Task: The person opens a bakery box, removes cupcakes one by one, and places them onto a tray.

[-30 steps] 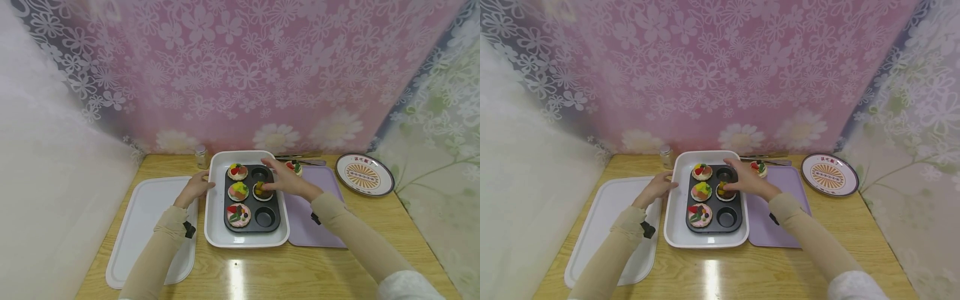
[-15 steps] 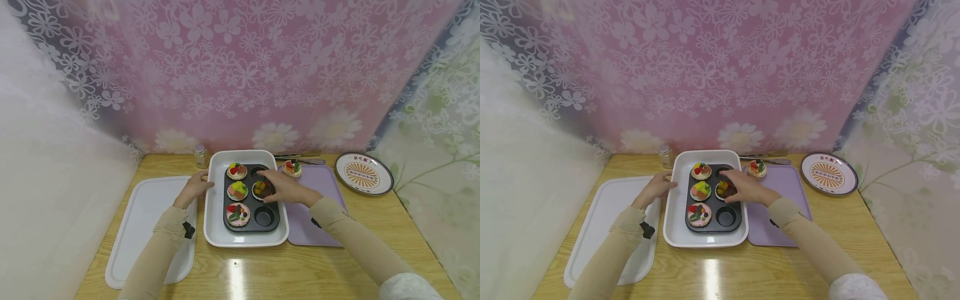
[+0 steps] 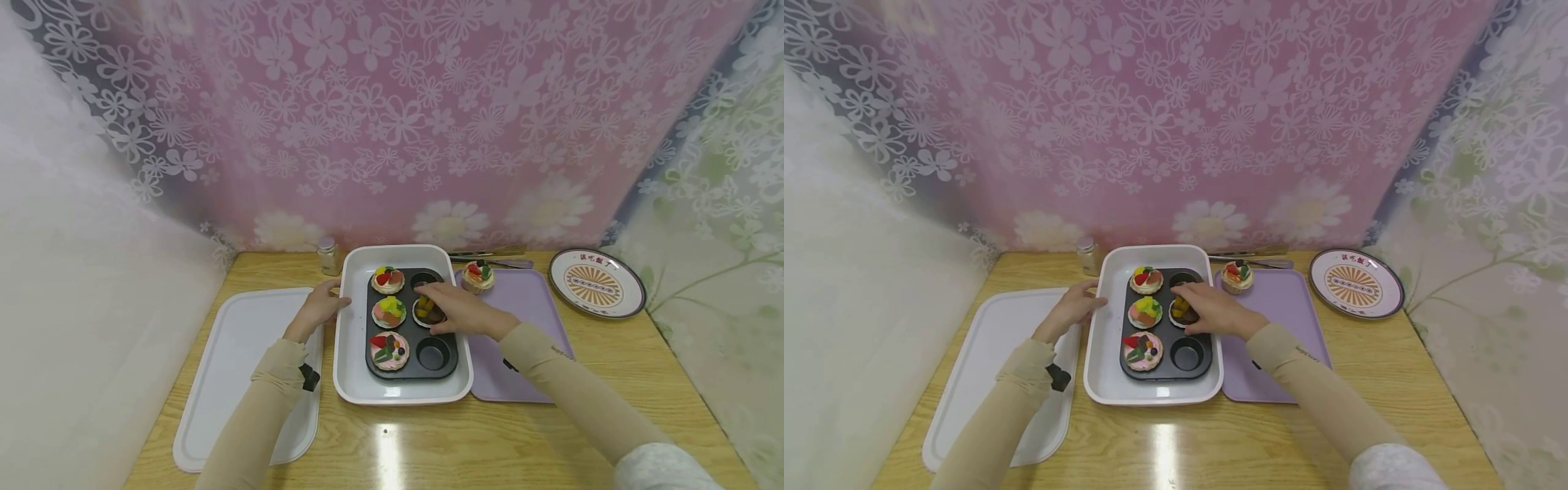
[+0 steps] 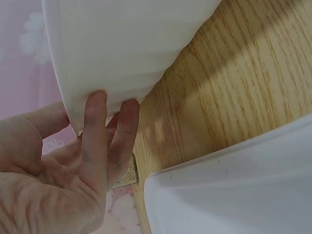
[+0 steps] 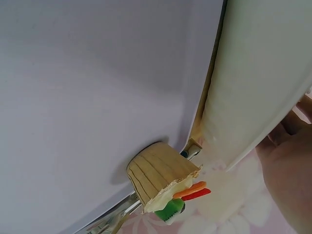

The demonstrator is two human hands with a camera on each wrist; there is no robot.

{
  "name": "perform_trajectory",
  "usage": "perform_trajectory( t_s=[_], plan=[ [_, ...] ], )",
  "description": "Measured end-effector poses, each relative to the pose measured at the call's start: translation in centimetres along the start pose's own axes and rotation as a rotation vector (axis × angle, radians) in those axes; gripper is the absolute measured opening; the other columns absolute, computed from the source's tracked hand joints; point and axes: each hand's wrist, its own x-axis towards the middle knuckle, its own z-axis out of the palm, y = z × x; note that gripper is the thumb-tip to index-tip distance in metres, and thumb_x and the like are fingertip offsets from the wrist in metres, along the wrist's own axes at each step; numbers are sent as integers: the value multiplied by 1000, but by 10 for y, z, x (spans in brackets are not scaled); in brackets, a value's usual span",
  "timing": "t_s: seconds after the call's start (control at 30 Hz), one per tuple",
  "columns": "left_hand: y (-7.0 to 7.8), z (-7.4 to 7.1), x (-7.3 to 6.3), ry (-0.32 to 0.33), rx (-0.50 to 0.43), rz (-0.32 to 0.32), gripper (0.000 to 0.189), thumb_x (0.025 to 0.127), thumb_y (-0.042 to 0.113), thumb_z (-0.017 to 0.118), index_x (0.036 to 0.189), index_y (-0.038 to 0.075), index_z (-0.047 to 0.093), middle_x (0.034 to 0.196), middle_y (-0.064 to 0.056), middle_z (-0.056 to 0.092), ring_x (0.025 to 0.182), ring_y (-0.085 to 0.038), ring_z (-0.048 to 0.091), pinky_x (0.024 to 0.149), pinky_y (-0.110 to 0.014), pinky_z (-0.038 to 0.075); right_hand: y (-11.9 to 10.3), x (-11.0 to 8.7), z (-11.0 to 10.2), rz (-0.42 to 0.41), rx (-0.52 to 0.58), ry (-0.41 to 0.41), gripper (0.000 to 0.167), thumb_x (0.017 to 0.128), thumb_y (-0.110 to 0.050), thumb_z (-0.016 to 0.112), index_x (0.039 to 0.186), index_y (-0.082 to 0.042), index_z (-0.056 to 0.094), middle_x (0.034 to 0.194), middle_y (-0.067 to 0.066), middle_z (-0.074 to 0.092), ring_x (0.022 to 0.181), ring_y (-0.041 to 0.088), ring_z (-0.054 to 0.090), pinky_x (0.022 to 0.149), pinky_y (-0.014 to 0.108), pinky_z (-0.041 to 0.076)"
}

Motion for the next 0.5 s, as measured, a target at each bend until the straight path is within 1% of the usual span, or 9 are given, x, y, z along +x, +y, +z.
perform_trajectory(
  t_s=[0.27, 0.5],
  plan=[
    [-1, 0, 1, -2, -10, -4, 59, 103, 18, 66, 158, 13, 45, 134, -27, 65, 112, -37, 74, 87, -47, 65, -2, 2, 1, 29, -41, -14, 91, 89, -36, 86, 162, -10, 38, 157, 13, 54, 140, 36, 56, 116, 58, 46],
    [-2, 1, 2, 2, -12, -7, 59, 102, 18, 66, 158, 14, 46, 134, -26, 65, 111, -36, 75, 87, -46, 65, -5, 6, 3, 45, -55, -9, 83, 90, -35, 85, 157, -7, 45, 149, 11, 59, 135, 32, 59, 116, 56, 46]
  ],
)
